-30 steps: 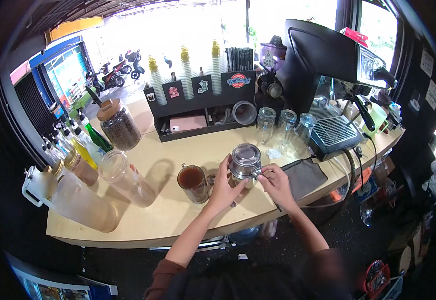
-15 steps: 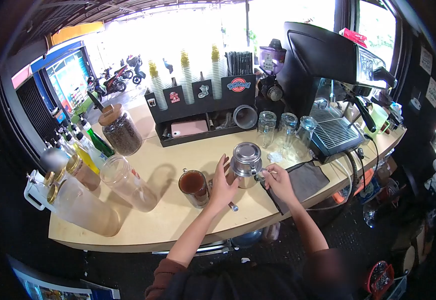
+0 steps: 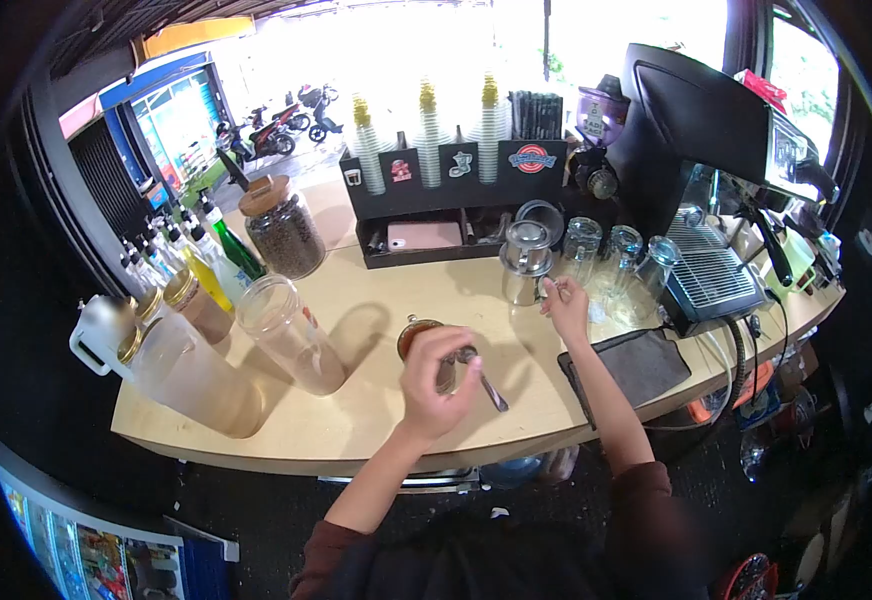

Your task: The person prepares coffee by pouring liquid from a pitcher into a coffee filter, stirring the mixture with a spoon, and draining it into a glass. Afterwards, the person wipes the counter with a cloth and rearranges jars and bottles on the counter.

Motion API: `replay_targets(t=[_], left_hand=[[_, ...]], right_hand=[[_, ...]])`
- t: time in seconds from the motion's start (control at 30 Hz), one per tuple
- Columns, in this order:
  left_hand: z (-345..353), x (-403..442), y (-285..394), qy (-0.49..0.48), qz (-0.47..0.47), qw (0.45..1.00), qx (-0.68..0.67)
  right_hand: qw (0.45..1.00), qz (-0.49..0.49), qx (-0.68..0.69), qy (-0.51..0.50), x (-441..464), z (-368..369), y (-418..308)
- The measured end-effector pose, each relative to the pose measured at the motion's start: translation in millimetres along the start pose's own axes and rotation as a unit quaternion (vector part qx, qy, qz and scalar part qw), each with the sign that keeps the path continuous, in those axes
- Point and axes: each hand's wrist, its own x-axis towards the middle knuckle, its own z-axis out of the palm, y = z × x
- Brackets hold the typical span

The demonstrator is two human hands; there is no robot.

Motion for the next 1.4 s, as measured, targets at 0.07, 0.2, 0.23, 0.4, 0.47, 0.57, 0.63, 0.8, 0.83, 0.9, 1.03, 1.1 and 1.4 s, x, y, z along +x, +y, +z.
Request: replay_targets(t=[0.07, 0.2, 0.23, 0.4, 0.47, 0.57, 0.63, 0.8, 0.83, 0.9, 1.03, 1.1, 1.4], left_hand=[[-13, -9, -18, 0.073, -0.008, 0.996, 0.042], [-29, -26, -39, 0.03, -0.139, 0.985, 0.098], [-28, -32, -44, 0.03, -0.14, 0.985, 0.098], [-23, -41, -50, -0.039, -0.273, 0.961, -0.021], [-23, -38, -47, -0.033, -0.279, 0.96, -0.019], [-23, -36, -46, -0.027, -0.282, 0.959, -0.023], [-23, -35, -45, -0.029, -0.278, 0.96, -0.03], [-22, -32, -45, -0.024, -0.29, 0.956, -0.024], [-22, -31, -47, -0.026, -0.289, 0.957, -0.025], [-22, -26, -51, -0.02, -0.267, 0.963, -0.028], [-22, -2, -57, -0.032, -0.264, 0.964, -0.025], [-18, 12, -62, -0.023, -0.243, 0.97, -0.016], [16, 52, -110, -0.023, -0.216, 0.976, 0.008]], right_hand=[[0.999, -0.014, -0.034, 0.015, 8, 5, 3], [0.999, -0.012, -0.028, 0.025, 19, 10, 7], [0.999, -0.013, -0.029, 0.024, 20, 11, 8], [1.0, 0.028, -0.009, 0.009, 17, 7, 5], [0.999, 0.016, -0.026, 0.015, 4, 2, 1], [0.981, -0.081, -0.178, -0.002, -20, -14, -1], [0.978, -0.075, -0.192, -0.019, -44, -26, -23], [0.939, -0.167, -0.296, -0.053, -81, -67, -39], [0.939, -0.167, -0.298, -0.051, -87, -77, -38], [0.873, -0.18, -0.451, -0.035, -99, -93, -37], [0.844, -0.163, -0.508, -0.059, -115, -105, -26], [0.844, -0.157, -0.509, -0.056, -115, -103, -27], [0.841, -0.138, -0.521, -0.047, -117, -99, -32]])
